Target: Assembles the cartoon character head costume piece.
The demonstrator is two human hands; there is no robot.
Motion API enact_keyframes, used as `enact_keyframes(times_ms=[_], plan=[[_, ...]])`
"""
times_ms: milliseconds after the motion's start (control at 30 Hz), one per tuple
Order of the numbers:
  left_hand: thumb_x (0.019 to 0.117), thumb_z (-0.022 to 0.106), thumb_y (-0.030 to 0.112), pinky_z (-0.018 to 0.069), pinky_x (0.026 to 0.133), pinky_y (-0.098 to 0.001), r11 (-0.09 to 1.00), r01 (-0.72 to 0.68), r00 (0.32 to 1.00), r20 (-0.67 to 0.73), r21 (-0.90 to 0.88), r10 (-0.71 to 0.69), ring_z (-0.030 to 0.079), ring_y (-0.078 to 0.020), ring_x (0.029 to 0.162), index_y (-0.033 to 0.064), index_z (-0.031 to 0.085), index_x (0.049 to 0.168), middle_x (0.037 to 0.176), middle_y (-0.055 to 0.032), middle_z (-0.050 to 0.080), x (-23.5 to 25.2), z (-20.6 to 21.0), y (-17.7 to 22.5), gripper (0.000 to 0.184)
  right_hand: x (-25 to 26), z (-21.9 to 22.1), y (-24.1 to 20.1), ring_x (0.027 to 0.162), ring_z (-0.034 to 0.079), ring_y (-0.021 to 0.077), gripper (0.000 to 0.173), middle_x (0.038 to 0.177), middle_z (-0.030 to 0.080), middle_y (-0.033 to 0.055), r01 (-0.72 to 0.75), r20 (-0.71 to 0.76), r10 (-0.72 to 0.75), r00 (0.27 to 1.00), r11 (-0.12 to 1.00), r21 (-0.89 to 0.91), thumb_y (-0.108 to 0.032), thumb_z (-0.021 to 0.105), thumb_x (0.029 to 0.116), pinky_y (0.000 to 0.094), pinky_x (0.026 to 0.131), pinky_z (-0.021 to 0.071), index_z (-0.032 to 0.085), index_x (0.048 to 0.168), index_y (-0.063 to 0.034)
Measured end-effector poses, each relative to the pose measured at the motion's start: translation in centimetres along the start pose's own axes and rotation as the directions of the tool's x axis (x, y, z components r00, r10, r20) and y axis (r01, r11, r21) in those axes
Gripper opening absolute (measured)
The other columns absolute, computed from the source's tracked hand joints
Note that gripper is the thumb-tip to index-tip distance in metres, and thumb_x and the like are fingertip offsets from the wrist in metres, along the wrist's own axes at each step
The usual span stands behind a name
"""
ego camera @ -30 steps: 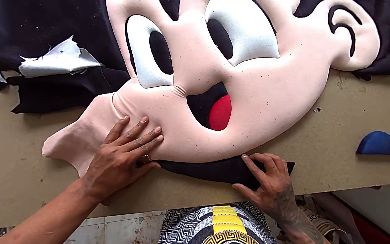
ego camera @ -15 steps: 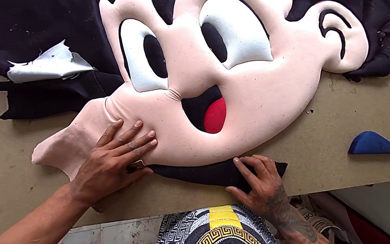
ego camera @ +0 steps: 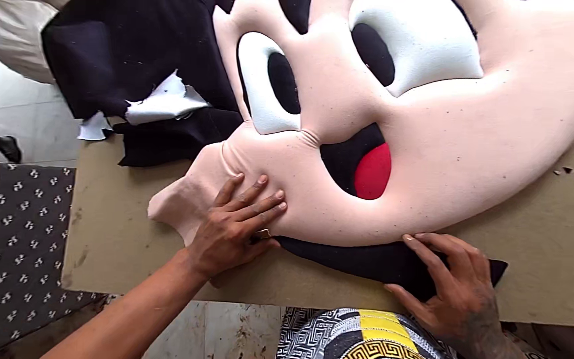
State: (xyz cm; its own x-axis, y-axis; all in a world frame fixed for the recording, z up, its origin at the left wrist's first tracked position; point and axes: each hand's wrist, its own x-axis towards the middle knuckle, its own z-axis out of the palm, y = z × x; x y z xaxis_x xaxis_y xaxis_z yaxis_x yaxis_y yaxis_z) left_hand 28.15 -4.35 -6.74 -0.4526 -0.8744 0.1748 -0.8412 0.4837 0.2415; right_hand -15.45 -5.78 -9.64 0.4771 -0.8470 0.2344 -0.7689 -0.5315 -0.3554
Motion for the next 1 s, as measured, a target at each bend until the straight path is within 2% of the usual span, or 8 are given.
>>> enact_keyframes(times_ms=[67,133,267,367,467,700,1000], plan=[[0.0885,0.069,0.061,0.0206,0.128,-0.0594,1.000,0.001,1.000,0.004,-0.004,-0.001,0.038,-0.0259,0.151,0.0240,0.071,0.133,0.150,0.0042,0.059,0.0,0.0,0.0,0.058,0.2,0.1,0.0,0.135,0.051,0.0342,0.088,0.142,0.059,0.0096,0.000,-0.014,0.000,1.000,1.000,0.015,-0.076,0.074,0.0673,0.0554,0.111,0.0406,0.064,0.138,-0.0241],[0.0895,0.068,0.060,0.0207,0.128,-0.0593,1.000,-0.005,1.000,0.008,-0.009,0.005,0.037,-0.0266,0.152,0.0229,0.071,0.134,0.151,0.0033,0.058,-0.1,-0.2,-0.1,0.058,0.4,0.2,-0.3,0.139,0.047,0.0362,0.089,0.146,0.056,0.0110,-0.003,-0.013,0.003,1.000,1.000,0.018,-0.076,0.074,0.0673,0.0567,0.114,0.0381,0.063,0.138,-0.0229],[0.0880,0.067,0.063,0.0198,0.128,-0.0593,1.000,-0.021,1.000,0.002,-0.005,0.021,0.035,-0.0282,0.153,0.0192,0.068,0.138,0.154,0.0000,0.054,-0.1,0.0,-0.1,0.066,0.5,0.1,-0.7,0.141,0.045,0.0330,0.087,0.148,0.056,0.0076,-0.035,0.004,0.035,0.999,0.999,-0.011,-0.076,0.073,0.0675,0.0557,0.115,0.0384,0.065,0.136,-0.0238],[0.0834,0.067,0.072,0.0208,0.127,-0.0603,1.000,0.003,0.999,-0.034,0.028,-0.002,0.037,-0.0296,0.152,0.0178,0.069,0.137,0.153,-0.0014,0.056,-0.1,0.6,0.6,0.076,0.3,-0.1,-0.5,0.142,0.045,0.0312,0.088,0.148,0.056,0.0052,-0.037,0.006,0.038,0.999,0.999,-0.024,-0.077,0.074,0.0669,0.0551,0.114,0.0390,0.065,0.137,-0.0246],[0.0805,0.066,0.078,0.0221,0.126,-0.0622,0.998,0.036,0.997,-0.066,0.043,-0.033,0.038,-0.0311,0.151,0.0175,0.068,0.137,0.152,-0.0040,0.056,-0.2,0.8,1.2,0.083,0.2,-0.1,-0.4,0.141,0.047,0.0329,0.089,0.149,0.056,0.0064,-0.027,0.011,0.027,1.000,0.999,-0.023,-0.077,0.072,0.0678,0.0573,0.114,0.0387,0.063,0.139,-0.0240],[0.0831,0.066,0.075,0.0230,0.127,-0.0609,0.999,0.021,0.995,-0.096,0.048,-0.016,0.039,-0.0287,0.151,0.0226,0.071,0.134,0.150,0.0017,0.059,-0.2,1.2,0.7,0.074,0.1,0.2,0.1,0.140,0.046,0.0352,0.093,0.148,0.055,0.0113,-0.005,-0.001,0.005,1.000,1.000,-0.013,-0.077,0.073,0.0644,0.0555,0.114,0.0370,0.064,0.137,-0.0210],[0.0840,0.068,0.071,0.0244,0.127,-0.0602,0.999,0.027,0.993,-0.115,0.041,-0.022,0.045,-0.0270,0.147,0.0216,0.075,0.128,0.143,0.0021,0.064,0.1,1.3,1.3,0.066,0.1,0.2,0.2,0.141,0.045,0.0355,0.090,0.149,0.055,0.0115,0.011,-0.007,-0.011,1.000,1.000,-0.015,-0.077,0.072,0.0660,0.0557,0.115,0.0364,0.065,0.137,-0.0215]])
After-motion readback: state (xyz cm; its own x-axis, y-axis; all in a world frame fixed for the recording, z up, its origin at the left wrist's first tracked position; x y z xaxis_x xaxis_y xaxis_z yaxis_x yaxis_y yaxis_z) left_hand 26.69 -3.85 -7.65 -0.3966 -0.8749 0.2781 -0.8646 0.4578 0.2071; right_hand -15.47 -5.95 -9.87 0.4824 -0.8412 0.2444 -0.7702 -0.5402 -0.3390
